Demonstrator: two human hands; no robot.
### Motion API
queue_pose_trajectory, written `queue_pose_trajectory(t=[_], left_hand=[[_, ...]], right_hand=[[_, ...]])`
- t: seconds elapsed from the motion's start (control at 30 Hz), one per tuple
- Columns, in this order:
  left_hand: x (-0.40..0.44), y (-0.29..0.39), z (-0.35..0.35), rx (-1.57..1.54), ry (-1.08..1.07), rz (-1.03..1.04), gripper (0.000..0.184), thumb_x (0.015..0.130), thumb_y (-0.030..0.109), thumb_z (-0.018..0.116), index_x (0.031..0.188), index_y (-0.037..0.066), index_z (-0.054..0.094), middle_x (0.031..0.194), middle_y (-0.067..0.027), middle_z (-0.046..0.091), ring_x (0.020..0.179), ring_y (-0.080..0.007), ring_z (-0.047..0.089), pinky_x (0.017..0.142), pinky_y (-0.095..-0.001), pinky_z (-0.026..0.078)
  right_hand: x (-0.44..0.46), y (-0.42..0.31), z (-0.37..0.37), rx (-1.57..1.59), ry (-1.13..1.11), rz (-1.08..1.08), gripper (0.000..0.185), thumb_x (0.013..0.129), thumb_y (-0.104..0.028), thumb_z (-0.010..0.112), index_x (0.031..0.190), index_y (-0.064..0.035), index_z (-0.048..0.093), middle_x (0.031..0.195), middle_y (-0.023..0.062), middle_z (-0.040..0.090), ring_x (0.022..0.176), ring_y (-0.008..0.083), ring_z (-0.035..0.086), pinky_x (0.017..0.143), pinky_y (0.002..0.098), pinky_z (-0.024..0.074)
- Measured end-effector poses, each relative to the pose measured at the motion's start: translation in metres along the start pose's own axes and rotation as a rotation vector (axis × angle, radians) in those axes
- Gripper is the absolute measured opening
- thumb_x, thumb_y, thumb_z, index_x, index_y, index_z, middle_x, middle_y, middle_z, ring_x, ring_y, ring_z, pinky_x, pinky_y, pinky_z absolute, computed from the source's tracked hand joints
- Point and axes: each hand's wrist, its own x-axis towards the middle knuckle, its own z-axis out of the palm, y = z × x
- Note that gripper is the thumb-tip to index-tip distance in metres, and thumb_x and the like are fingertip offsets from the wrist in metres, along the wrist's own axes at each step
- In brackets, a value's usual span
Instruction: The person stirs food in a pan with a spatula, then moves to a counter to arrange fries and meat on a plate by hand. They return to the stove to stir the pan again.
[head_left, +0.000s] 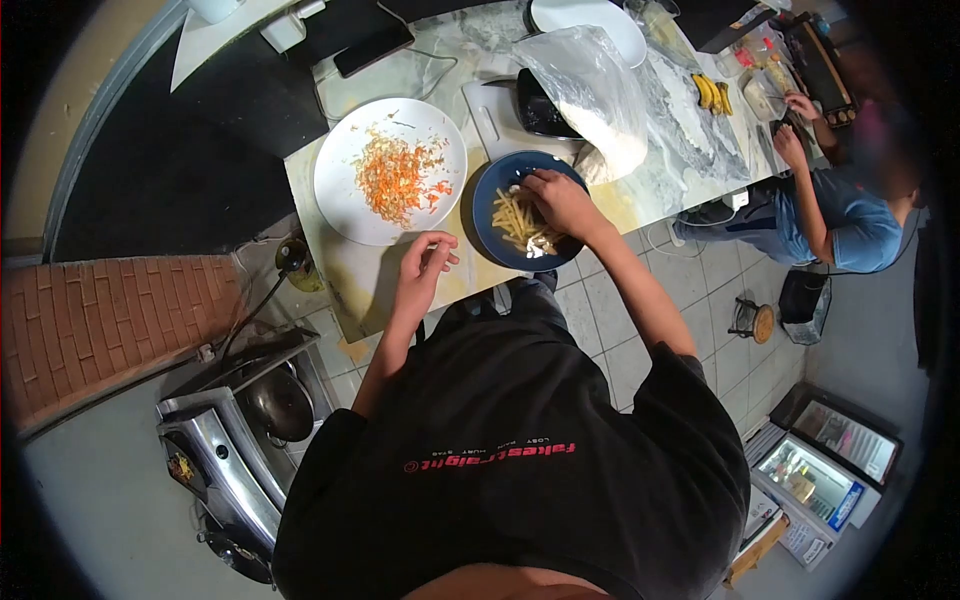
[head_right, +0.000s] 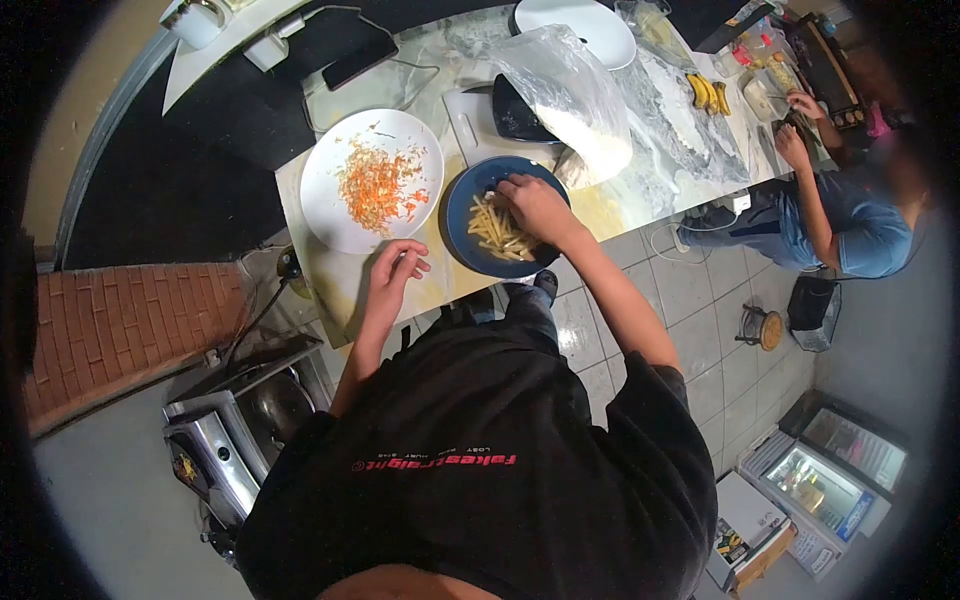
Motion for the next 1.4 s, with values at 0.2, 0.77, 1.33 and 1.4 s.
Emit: queue_pose_trajectory(t=[0.2,0.77,1.33,1.4], left_hand=[[-0.002,-0.003,-0.003,-0.023,0.003,-0.007,0.020,0.100,0.023,0.055,0.108,0.005,0.060,0.103,-0.0037,0.063,0.085,-0.0119,0.062,0.075,-0.0261,0.046],[0.004,-0.006,0.011,-0.007,-0.044,-0.004,0.019,0.100,0.021,0.054,0.108,0.005,0.060,0.101,-0.0032,0.063,0.085,-0.0112,0.062,0.075,-0.0258,0.046],[0.002,-0.002,0.010,0.016,-0.054,-0.028,0.020,0.101,0.021,0.053,0.109,0.004,0.060,0.103,-0.0041,0.062,0.086,-0.0120,0.062,0.076,-0.0260,0.047],[0.002,-0.002,0.009,0.018,-0.055,-0.026,0.020,0.101,0.021,0.053,0.109,0.004,0.060,0.103,-0.0041,0.062,0.086,-0.0121,0.062,0.076,-0.0261,0.047]], right_hand=[[-0.004,0.001,-0.010,0.013,0.232,-0.124,0.028,0.079,-0.005,0.062,0.107,-0.0018,0.059,0.101,0.0185,0.059,0.097,0.0399,0.059,0.086,0.0449,0.0490],[-0.091,-0.046,-0.001,0.121,0.021,0.266,0.038,0.078,0.006,0.051,0.116,0.0041,0.054,0.111,0.0217,0.057,0.103,0.0392,0.056,0.090,0.0435,0.0482],[-0.073,-0.048,0.013,0.130,0.124,0.302,0.054,0.077,0.001,0.058,0.130,0.0025,0.048,0.121,0.0237,0.052,0.115,0.0410,0.051,0.099,0.0439,0.0435],[-0.070,-0.045,0.016,0.127,0.135,0.297,0.056,0.077,0.000,0.060,0.132,0.0017,0.047,0.123,0.0234,0.052,0.117,0.0403,0.050,0.099,0.0440,0.0435]])
